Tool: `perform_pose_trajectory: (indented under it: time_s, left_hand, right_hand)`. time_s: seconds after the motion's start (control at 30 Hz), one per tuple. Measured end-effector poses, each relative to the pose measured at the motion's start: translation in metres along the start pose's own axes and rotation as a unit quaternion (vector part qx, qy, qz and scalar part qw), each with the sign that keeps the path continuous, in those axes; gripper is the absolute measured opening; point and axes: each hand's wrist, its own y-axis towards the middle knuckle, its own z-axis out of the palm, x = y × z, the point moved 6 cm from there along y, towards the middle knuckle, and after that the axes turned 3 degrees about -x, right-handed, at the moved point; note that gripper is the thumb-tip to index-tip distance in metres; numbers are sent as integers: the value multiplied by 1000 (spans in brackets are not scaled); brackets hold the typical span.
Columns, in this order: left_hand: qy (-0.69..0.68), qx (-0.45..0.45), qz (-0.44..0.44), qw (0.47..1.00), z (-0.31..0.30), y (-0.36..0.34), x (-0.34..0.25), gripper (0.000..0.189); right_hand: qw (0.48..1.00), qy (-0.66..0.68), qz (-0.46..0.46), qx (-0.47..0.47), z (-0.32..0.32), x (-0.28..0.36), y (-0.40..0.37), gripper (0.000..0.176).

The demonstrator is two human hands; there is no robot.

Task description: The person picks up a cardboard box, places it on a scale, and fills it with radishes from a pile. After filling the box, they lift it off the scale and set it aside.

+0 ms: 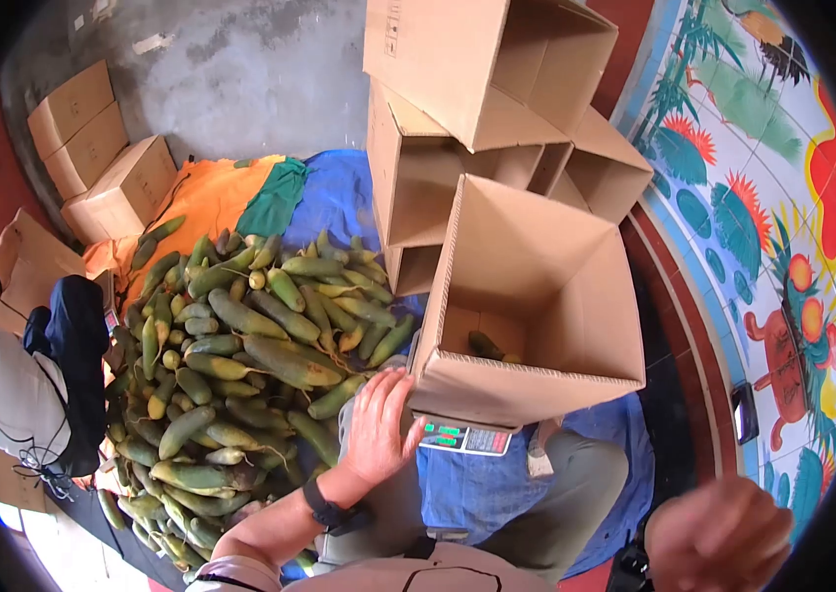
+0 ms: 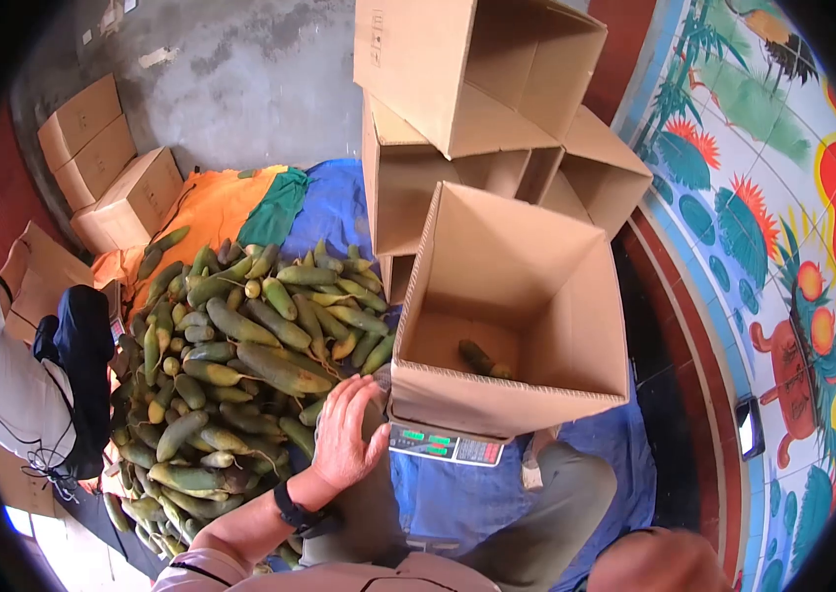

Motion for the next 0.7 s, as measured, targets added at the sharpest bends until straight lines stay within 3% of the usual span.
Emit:
perform_pose_trajectory:
  time_s: [0.03,0.07,0.1,0.13,0.17,0.2,0.27,0.33,0.7]
  left_hand:
    - [0,0,5,1000,0,1,-2,54]
    - [-1,1,10,1000,1,2,-4,54]
    - [-10,-18,21,1000,2,1,-5,54]
    - [-15,-33,20,999,1,0,-5,54]
    - [-18,-34,11,999,3,0,-6,55]
    - [-19,-31,7,999,3,0,-6,56]
    - [-10,-16,10,1000,4,0,-11,57]
    - [-3,-30,10,999,5,-1,-11,57]
    - [26,-25,4,999,10,-5,-9,54]
  right_hand:
    - [993,106,-52,-6,-7,7,6,4]
    - [993,104,-49,-10,-1,4,12,4]
    - [939,256,-210,-87,-2,16,13,5]
    - [831,394,-359,-159,-11,24,4,6]
    - [846,337,-367,-192,-12,31,1,7]
    - [848,328,-366,-200,-13,39,-3,7]
    - [882,387,-208,-172,-11,37,0,8]
    - [893,391,-163,-149,-14,40,0,9]
    - [889,436,-75,-117,-30,46,-5,12]
